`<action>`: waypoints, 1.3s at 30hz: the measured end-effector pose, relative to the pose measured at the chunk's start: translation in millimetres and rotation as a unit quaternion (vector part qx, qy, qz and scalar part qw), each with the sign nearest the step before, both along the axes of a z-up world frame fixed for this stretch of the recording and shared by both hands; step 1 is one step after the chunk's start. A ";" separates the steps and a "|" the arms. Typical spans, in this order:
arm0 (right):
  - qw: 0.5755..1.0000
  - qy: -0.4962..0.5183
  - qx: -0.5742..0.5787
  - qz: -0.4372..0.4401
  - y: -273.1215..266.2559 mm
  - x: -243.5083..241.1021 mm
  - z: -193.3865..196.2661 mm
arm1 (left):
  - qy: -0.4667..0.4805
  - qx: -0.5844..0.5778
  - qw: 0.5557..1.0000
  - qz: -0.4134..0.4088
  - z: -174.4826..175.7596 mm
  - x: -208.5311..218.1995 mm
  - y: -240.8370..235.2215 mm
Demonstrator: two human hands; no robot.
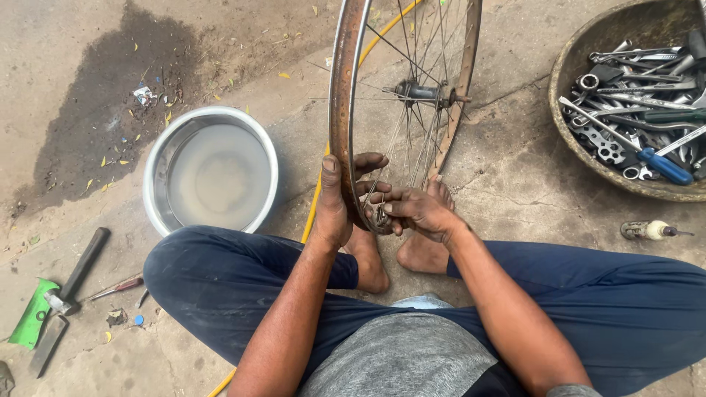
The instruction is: The person sits on the ground and uses a small metal tool to scrape the inner surface of a bicycle wheel rim. They rotate the wheel to access different sections and continue scraping along the rim's circumference.
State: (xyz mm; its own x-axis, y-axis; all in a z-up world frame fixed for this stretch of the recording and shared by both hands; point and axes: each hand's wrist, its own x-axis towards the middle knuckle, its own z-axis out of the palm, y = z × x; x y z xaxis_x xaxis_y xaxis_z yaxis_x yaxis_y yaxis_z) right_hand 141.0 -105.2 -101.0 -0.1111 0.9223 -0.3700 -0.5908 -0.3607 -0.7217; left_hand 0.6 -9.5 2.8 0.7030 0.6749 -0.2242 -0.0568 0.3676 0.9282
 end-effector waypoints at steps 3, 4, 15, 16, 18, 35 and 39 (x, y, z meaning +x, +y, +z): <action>0.938 -0.333 -0.068 0.068 1.4 -1.0 3.8 | -0.006 -0.018 1.000 -0.005 -3.9 0.5 0.3; 0.905 -0.416 -0.070 0.052 2.0 -2.7 6.1 | -0.012 -0.028 1.000 -0.008 -5.0 1.5 0.0; 0.886 -0.460 -0.052 0.022 -1.9 0.2 -0.3 | -0.050 -0.049 0.998 -0.006 -12.7 1.6 3.0; 0.913 -0.400 -0.076 0.012 -1.4 1.5 -0.3 | -0.033 -0.028 0.999 0.014 -11.8 2.2 3.0; 0.955 -0.272 -0.119 -0.006 1.5 3.2 1.3 | 0.005 0.018 0.998 0.055 -10.0 1.1 3.7; 0.926 -0.370 -0.073 0.006 0.5 -5.4 -1.0 | 0.009 0.037 0.998 0.044 -9.3 0.3 1.0; 0.917 -0.389 -0.090 0.015 5.3 -14.7 1.4 | 0.016 0.041 0.998 0.041 -8.6 -2.9 4.7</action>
State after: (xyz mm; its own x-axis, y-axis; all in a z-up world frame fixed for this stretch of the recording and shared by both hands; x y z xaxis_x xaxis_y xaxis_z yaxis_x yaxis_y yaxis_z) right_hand 126.4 -99.9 -99.6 0.2272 0.8394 -0.4938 0.0887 -0.5227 -0.8479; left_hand -2.3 -4.8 -5.8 0.6380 0.7468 -0.1877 -0.0525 0.2854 0.9570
